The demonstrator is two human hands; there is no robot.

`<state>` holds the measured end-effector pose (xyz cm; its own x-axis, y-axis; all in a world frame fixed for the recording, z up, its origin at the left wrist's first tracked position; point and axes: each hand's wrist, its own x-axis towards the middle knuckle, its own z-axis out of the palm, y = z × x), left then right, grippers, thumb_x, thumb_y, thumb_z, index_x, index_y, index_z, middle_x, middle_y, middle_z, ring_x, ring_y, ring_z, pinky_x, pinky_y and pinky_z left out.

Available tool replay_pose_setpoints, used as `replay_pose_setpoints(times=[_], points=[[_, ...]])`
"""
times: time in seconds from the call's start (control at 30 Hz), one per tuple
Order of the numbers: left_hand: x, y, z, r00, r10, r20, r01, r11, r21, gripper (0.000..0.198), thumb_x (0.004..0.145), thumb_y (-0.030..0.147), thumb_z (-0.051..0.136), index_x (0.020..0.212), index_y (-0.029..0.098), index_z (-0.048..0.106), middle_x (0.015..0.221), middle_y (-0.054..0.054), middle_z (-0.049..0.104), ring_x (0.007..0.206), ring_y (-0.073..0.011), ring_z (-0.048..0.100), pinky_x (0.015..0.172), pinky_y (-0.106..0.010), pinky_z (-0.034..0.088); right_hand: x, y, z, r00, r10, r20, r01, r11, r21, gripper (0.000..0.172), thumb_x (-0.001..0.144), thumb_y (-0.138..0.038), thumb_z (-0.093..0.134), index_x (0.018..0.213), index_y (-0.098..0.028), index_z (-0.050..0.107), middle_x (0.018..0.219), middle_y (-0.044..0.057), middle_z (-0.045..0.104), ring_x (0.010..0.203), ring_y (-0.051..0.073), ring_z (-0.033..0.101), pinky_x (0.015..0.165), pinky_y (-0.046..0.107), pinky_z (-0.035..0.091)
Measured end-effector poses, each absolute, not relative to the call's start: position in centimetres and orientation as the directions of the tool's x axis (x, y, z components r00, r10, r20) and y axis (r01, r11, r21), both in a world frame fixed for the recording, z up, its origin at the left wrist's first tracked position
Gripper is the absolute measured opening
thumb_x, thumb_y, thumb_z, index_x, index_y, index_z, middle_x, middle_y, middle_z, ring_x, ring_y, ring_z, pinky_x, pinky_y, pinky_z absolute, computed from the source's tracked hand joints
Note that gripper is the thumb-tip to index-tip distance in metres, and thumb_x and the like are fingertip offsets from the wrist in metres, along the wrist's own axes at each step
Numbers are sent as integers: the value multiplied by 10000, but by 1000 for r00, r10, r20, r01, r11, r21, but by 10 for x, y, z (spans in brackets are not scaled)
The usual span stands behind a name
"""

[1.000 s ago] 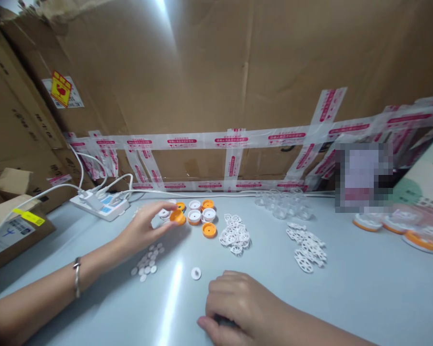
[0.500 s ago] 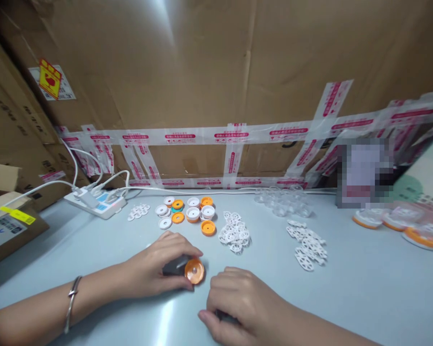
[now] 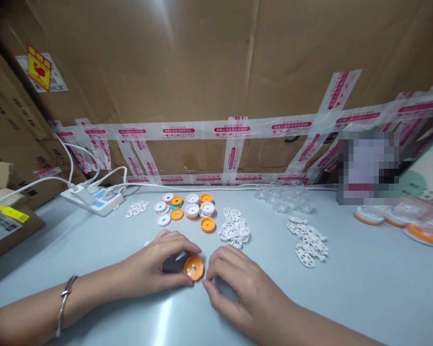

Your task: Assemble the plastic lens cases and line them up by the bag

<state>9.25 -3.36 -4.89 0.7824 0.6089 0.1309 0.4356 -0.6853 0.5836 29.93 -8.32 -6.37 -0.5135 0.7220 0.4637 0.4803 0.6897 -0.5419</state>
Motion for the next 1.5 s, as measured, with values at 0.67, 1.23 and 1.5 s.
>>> replay_pose_setpoints(times=[0.67,1.23,1.5], points=[[13,23,16,431,792,-432,884,-467,26,121,627,134,616,714,182,684,692,-18,674,626,-161,593,497,-197,371,301,-87,-64,-566,715,409,478,689,-545,126,854,-125,413,812,-192,511,776,44,589,715,149,558,647,274,473],[28,10,13,507,823,-256,849,-528,-19,191,605,92,516,639,183,680,657,-32,671,592,-179,580,506,-230,357,299,-85,-66,-483,764,428,507,643,-574,118,814,-146,503,909,-207,537,879,43,614,832,162,582,741,282,480],[70,-16,-8,703,706,86,657,-692,299,116,757,125,534,755,158,645,766,-31,678,724,-162,600,691,-258,428,283,-71,-63,-430,861,272,629,502,-594,152,769,-187,602,919,-197,587,897,48,594,847,184,562,764,321,464]])
